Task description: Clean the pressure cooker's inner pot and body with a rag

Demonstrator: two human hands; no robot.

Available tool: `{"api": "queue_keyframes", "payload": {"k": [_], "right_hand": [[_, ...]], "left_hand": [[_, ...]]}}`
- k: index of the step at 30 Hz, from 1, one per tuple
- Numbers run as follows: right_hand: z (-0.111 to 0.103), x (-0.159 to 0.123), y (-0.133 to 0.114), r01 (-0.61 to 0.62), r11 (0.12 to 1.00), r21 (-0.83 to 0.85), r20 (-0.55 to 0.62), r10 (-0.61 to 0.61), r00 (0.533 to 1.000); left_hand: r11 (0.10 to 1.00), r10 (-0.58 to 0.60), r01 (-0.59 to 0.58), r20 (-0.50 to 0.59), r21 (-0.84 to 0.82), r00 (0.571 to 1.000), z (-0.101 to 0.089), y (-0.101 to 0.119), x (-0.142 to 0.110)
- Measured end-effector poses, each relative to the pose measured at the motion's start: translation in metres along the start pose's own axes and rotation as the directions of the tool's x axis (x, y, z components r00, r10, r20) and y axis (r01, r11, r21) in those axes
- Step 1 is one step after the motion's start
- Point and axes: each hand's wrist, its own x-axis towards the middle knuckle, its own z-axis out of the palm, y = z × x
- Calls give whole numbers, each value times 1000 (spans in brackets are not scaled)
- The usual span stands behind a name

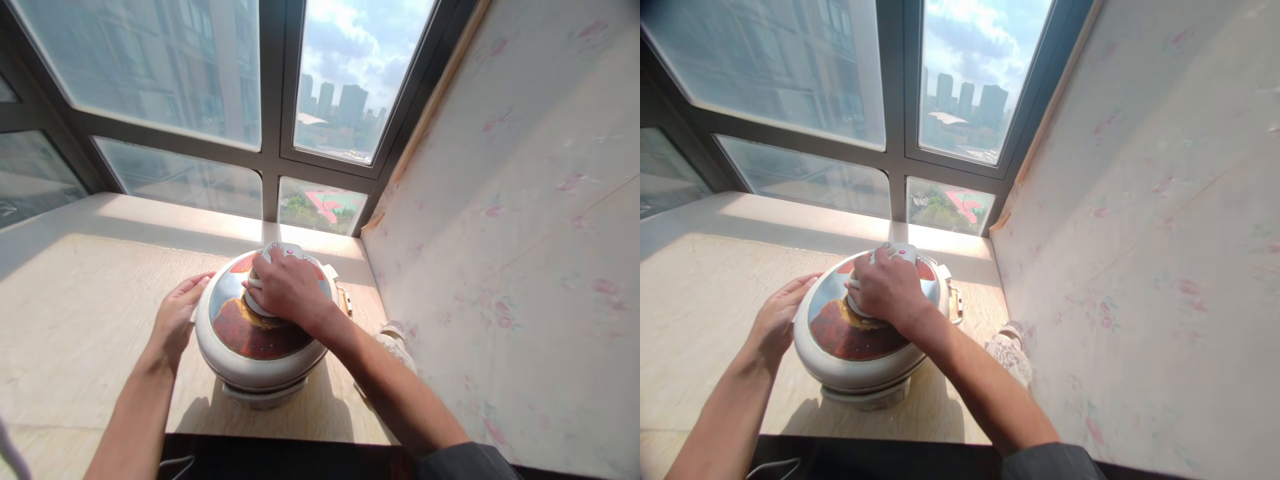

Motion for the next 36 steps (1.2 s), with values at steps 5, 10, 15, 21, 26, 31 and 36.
{"api": "queue_keyframes", "payload": {"k": [5,10,15,21,26,31,36], "right_hand": [[0,0,0,-13,999,30,26,12,1000],[-4,2,2,10,999,33,62,-12,998],[-5,2,2,13,999,31,60,-15,998],[-3,1,-1,-13,1000,14,39,12,999],[-3,1,-4,-50,998,29,31,49,998],[-3,2,-10,-125,991,50,35,124,992],[-6,2,-17,-201,978,48,60,198,978]], "left_hand": [[1000,8,-8,-16,-25,1000,-3,-4,3],[1000,21,-21,15,-11,1000,-7,-8,6],[1000,25,-25,5,2,1000,-9,-11,11],[999,41,-41,-6,-5,999,-8,-11,11],[999,46,-46,-6,14,999,-8,-10,11],[995,46,-45,-8,84,999,-12,-13,16],[994,43,-43,0,99,999,-12,-13,17]]}}
